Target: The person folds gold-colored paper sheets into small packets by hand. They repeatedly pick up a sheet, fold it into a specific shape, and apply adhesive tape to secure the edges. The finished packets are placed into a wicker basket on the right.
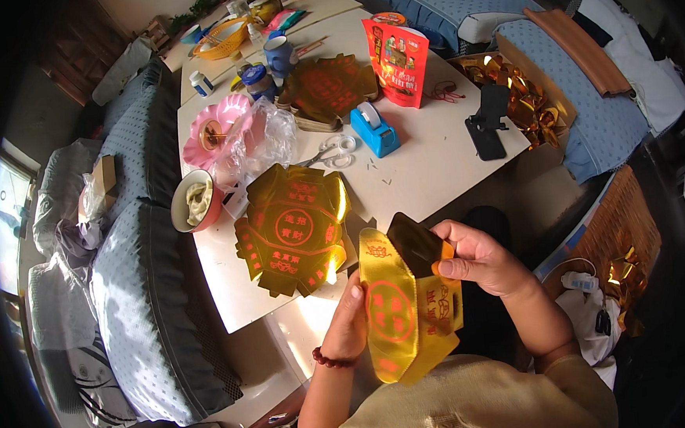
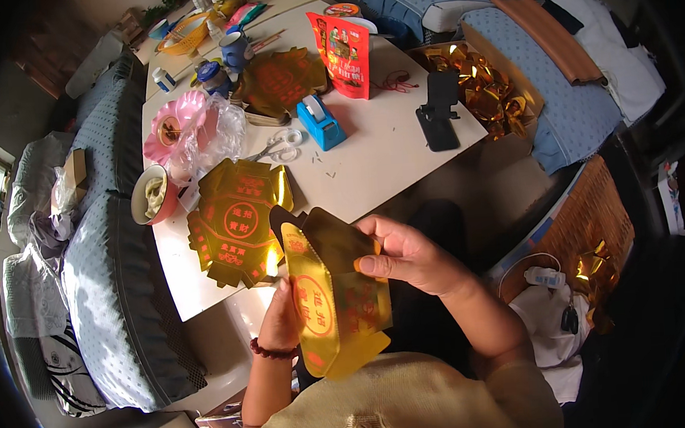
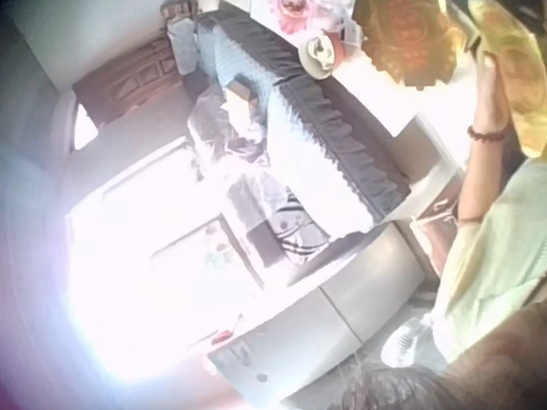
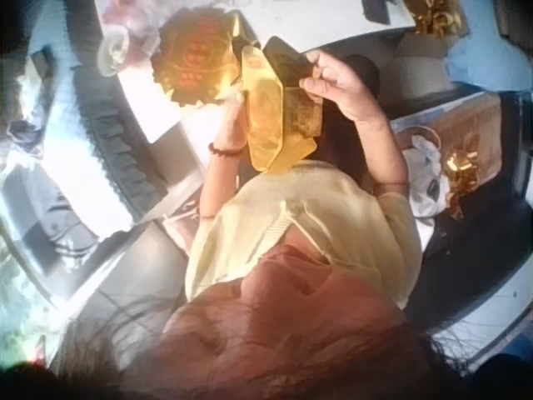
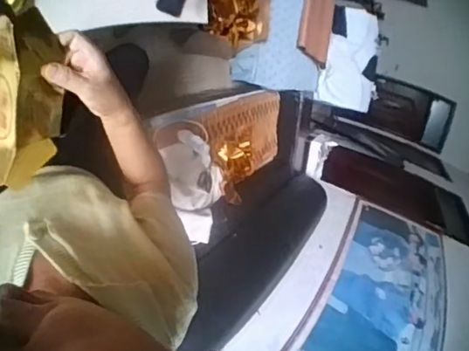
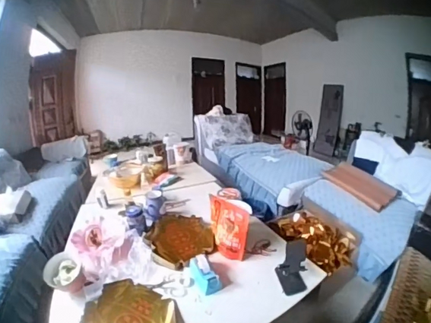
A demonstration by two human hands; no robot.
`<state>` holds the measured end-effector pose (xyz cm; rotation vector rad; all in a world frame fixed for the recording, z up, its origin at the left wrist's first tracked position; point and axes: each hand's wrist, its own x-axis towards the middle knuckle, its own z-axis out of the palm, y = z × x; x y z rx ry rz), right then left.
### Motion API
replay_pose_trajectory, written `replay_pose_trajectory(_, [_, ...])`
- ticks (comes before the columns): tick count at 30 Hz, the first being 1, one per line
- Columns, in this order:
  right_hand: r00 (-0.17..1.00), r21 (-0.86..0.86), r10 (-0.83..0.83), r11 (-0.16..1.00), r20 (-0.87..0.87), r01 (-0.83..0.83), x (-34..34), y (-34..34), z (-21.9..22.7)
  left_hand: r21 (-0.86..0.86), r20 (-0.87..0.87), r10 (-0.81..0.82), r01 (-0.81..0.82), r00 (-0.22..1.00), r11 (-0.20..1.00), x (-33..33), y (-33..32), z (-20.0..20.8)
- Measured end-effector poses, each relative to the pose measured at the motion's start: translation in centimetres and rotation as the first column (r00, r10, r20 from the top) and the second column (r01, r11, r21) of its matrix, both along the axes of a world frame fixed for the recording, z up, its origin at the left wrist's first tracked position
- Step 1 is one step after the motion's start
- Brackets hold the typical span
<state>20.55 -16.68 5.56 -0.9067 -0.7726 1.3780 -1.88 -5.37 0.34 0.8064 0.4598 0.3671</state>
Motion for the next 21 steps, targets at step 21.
replay_pose_trajectory(21, [0.628, 0.069, -0.431, 0.854, 0.647, 0.516, 3.2, 9.9, -10.0, 0.917, -0.125, 0.739, -0.207, 0.662, 0.340, 1.0, 11.7, 0.1])
